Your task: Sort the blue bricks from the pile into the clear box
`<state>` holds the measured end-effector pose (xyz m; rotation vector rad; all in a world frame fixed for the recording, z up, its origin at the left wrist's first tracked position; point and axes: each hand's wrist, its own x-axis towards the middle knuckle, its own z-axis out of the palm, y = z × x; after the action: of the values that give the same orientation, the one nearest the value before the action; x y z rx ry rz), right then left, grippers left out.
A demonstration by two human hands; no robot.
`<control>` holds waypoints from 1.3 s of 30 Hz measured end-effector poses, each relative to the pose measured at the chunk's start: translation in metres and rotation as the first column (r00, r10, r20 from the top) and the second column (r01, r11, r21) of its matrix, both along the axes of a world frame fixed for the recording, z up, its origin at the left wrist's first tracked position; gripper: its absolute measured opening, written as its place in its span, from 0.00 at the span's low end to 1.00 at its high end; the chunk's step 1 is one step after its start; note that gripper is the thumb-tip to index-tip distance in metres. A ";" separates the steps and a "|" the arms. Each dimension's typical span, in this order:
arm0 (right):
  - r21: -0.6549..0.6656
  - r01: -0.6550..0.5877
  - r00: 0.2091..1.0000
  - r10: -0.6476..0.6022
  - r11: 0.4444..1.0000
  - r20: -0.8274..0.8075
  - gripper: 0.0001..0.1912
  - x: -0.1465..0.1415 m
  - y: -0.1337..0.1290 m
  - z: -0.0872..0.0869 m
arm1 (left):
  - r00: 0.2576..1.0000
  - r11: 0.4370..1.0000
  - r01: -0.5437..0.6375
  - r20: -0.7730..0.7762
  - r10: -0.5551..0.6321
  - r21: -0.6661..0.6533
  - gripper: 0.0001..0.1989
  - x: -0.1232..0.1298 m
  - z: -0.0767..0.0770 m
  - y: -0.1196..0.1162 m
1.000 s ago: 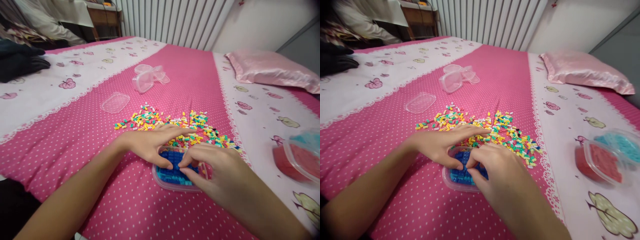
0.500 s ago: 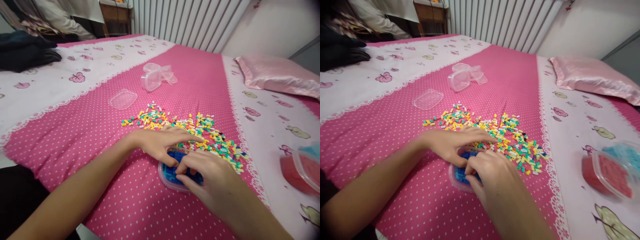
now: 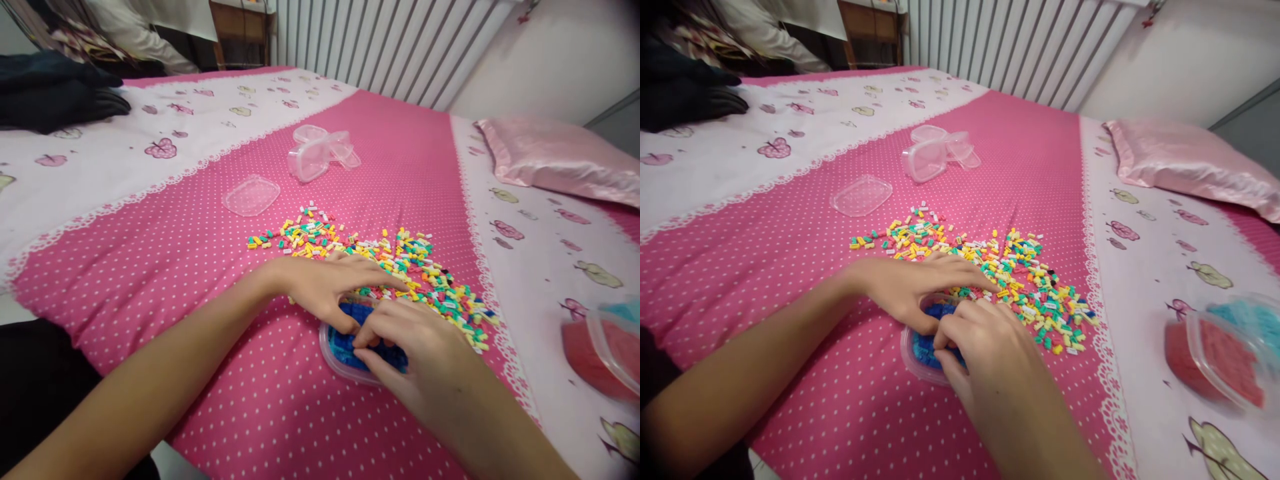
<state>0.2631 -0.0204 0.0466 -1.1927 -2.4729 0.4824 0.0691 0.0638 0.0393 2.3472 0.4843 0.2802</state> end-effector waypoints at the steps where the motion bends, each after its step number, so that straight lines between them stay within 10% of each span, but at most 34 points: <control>1: 0.005 0.014 1.000 -0.014 1.000 -0.003 0.09 -0.001 -0.001 0.000 | 1.000 1.000 0.002 0.000 -0.002 0.000 0.38 0.000 0.000 0.000; 28: -0.060 -0.016 0.999 0.014 0.998 -0.040 0.10 0.005 -0.002 -0.001 | 0.996 0.996 0.085 0.028 -0.085 -0.007 0.36 -0.001 0.007 0.003; 39: -0.056 0.037 0.995 -0.042 0.998 -0.086 0.07 0.008 0.000 0.013 | 0.964 0.981 -0.185 0.206 0.169 0.064 0.18 -0.011 0.006 0.013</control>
<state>0.2709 -0.0201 0.0597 -1.2126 -2.3716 0.5812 0.0584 0.0767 0.0450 2.3259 0.5945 0.6246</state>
